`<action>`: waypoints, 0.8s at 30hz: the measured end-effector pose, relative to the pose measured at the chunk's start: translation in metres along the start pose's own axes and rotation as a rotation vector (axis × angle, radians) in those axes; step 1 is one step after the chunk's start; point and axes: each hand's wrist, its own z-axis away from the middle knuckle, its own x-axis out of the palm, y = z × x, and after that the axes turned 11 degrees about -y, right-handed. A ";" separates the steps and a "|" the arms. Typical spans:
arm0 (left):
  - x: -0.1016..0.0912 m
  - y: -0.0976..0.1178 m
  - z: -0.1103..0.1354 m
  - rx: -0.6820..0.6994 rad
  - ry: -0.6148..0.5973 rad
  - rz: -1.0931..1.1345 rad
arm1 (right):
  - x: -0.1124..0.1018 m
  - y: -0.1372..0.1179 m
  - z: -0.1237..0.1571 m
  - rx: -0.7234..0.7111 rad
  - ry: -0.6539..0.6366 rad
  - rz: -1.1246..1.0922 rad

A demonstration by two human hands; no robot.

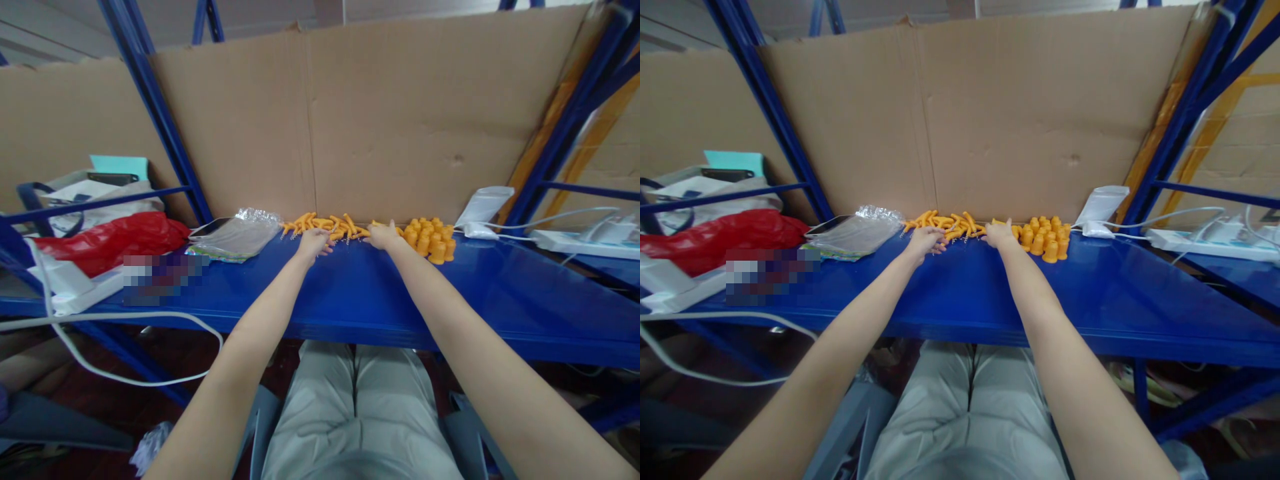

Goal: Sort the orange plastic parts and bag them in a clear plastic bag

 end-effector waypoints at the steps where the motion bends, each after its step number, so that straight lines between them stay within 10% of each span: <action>1: 0.000 0.000 0.000 -0.002 -0.002 -0.006 | 0.001 0.002 0.000 0.002 -0.007 -0.004; 14: 0.001 0.001 0.000 -0.004 -0.035 -0.044 | 0.011 0.007 -0.002 -0.037 -0.019 -0.090; 24: 0.002 0.001 0.001 0.007 -0.048 -0.102 | 0.010 -0.001 0.011 0.216 0.105 0.080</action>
